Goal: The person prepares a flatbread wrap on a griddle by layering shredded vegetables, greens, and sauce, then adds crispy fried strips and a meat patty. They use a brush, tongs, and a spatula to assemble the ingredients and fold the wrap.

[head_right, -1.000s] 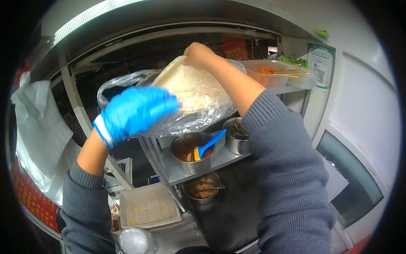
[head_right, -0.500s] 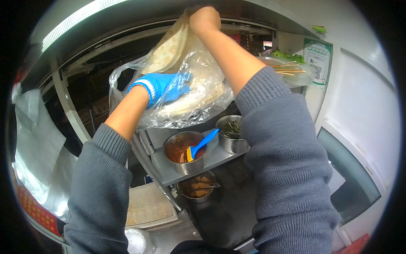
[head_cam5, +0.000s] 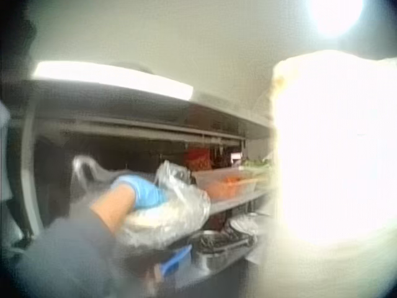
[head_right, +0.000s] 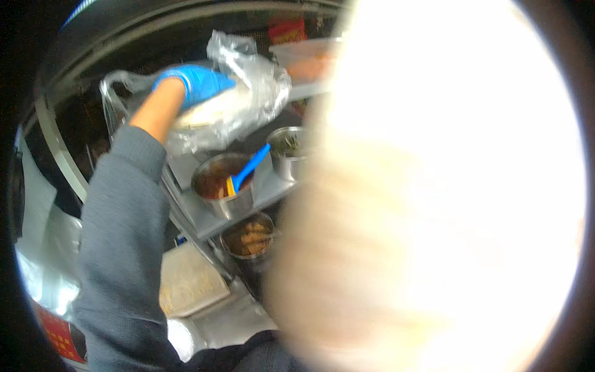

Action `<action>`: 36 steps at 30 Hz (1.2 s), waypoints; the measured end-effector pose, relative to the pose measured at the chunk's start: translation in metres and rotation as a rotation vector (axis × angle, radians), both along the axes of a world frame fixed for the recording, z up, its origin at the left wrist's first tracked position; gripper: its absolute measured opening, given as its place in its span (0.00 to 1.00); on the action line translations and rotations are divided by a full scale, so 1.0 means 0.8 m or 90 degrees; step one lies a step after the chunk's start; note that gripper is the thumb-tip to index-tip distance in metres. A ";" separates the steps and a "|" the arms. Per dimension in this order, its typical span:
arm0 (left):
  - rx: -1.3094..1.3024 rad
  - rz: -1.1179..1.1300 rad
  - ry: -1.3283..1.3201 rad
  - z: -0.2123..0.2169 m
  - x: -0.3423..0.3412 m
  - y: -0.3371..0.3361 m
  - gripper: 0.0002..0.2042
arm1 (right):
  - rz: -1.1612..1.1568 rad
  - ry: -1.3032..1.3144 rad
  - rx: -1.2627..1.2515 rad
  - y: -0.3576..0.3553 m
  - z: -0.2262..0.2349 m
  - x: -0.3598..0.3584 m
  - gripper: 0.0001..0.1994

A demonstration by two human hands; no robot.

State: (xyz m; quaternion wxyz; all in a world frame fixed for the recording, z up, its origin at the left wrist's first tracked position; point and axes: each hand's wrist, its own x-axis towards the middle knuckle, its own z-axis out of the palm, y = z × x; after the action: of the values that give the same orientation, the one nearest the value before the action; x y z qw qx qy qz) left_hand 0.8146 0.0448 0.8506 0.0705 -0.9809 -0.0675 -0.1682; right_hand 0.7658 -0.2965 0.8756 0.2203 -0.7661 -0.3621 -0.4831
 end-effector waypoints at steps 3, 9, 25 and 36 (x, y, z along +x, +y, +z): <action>-0.119 -0.080 0.014 0.001 -0.040 -0.017 0.21 | -0.062 0.010 -0.040 -0.038 -0.051 -0.037 0.07; 0.167 -0.425 -0.398 -0.115 -0.202 -0.045 0.14 | -0.113 0.069 -0.242 -0.077 -0.205 -0.057 0.10; -1.057 -0.151 0.098 -0.571 -0.175 -0.110 0.40 | 0.105 0.824 0.032 0.024 -0.511 0.029 0.10; -0.286 -0.240 0.175 -0.676 -0.138 -0.196 0.35 | 0.283 0.478 -0.362 -0.027 -0.765 0.060 0.20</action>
State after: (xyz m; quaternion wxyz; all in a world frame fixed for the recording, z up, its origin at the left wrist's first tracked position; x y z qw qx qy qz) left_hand 0.7039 -0.1120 0.3097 -0.1719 -0.9807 0.0900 -0.0254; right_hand 0.8138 -0.3183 0.2634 0.2155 -0.8207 -0.5292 0.0006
